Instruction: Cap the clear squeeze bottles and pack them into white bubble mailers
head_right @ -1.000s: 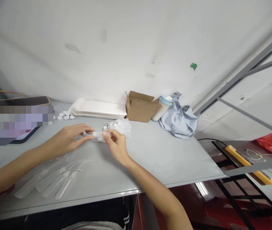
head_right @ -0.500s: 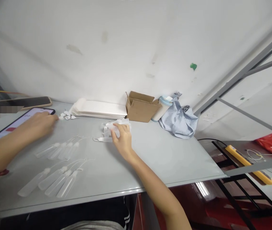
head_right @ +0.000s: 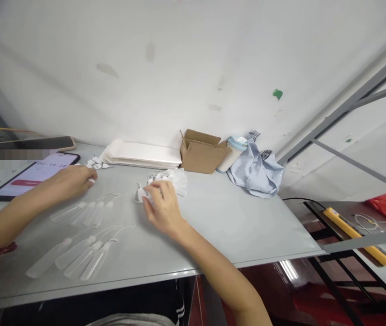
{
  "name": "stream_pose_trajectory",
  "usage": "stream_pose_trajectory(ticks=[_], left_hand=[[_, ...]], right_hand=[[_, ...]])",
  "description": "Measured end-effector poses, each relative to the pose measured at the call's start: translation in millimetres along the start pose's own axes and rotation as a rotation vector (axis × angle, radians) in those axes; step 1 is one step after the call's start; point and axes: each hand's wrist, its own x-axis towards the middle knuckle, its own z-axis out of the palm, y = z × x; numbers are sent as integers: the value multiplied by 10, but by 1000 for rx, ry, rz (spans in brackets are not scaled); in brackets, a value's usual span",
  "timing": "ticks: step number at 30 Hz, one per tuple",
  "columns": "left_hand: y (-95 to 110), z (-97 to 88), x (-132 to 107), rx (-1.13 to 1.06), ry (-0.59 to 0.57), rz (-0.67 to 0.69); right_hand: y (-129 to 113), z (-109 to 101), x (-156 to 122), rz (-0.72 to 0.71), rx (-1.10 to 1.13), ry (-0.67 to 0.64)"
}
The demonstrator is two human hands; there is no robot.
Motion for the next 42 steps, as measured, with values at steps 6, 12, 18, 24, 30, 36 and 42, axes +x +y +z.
stream_pose_trajectory(ticks=[6,12,18,24,30,36,42], left_hand=[[297,-99,-85,87,-30,85],[281,32,-29,119,10,95],[259,98,-20,151,29,117],[305,94,-39,154,18,124],[312,119,-38,138,51,137],[383,83,-46,7,124,81],[547,-82,-119,-377,55,-47]], right_hand=[[-325,16,-137,-74,320,-409],[-653,75,-253,42,114,-621],[-800,187,-381,88,62,-607],[-816,227,-415,18,45,-559],[-762,215,-395,38,102,-610],[-576,167,-271,216,295,-510],[-372,157,-190,274,342,-371]])
